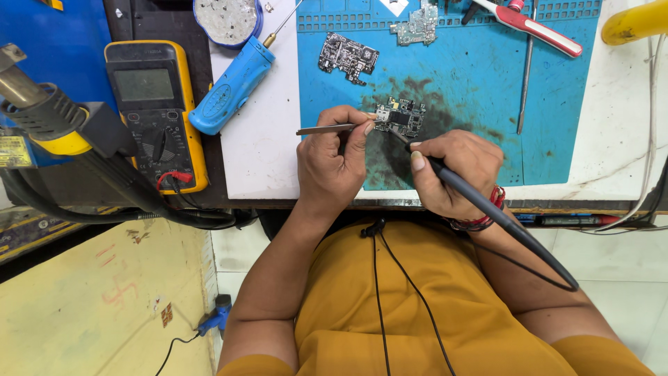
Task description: The person solders components on a small circuit board at a repair bench, holding the board with tweezers in one hand and a soldering iron in the other. They reposition the board and work on different points of it throughout the episode.
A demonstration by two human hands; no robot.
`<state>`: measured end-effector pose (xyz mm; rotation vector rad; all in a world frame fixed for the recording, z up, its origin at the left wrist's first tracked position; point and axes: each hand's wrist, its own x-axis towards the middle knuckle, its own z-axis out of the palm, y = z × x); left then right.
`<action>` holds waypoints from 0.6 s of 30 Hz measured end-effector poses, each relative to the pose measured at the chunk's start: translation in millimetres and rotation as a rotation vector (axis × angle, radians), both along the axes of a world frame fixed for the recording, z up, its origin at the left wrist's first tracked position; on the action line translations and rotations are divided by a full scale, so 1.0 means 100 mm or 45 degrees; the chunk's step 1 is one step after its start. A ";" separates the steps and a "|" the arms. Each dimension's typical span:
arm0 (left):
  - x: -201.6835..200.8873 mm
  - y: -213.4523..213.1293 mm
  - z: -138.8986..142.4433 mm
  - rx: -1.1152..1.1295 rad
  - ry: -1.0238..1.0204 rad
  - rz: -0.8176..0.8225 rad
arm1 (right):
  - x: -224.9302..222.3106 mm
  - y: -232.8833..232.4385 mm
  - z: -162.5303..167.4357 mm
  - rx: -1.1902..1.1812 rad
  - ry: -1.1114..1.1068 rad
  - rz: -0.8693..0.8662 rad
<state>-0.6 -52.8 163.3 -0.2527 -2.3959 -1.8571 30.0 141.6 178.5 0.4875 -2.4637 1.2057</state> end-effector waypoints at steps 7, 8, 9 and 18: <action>0.00 0.00 0.01 -0.012 0.024 0.009 | -0.01 -0.01 0.00 0.012 0.013 0.005; 0.00 0.00 0.01 -0.012 0.027 0.004 | 0.00 0.00 0.00 0.004 0.011 -0.002; 0.00 0.00 0.01 -0.013 0.030 0.000 | -0.01 0.00 0.00 -0.004 0.010 -0.008; 0.00 0.00 0.02 -0.013 0.026 0.007 | -0.01 0.00 0.00 -0.003 0.010 -0.010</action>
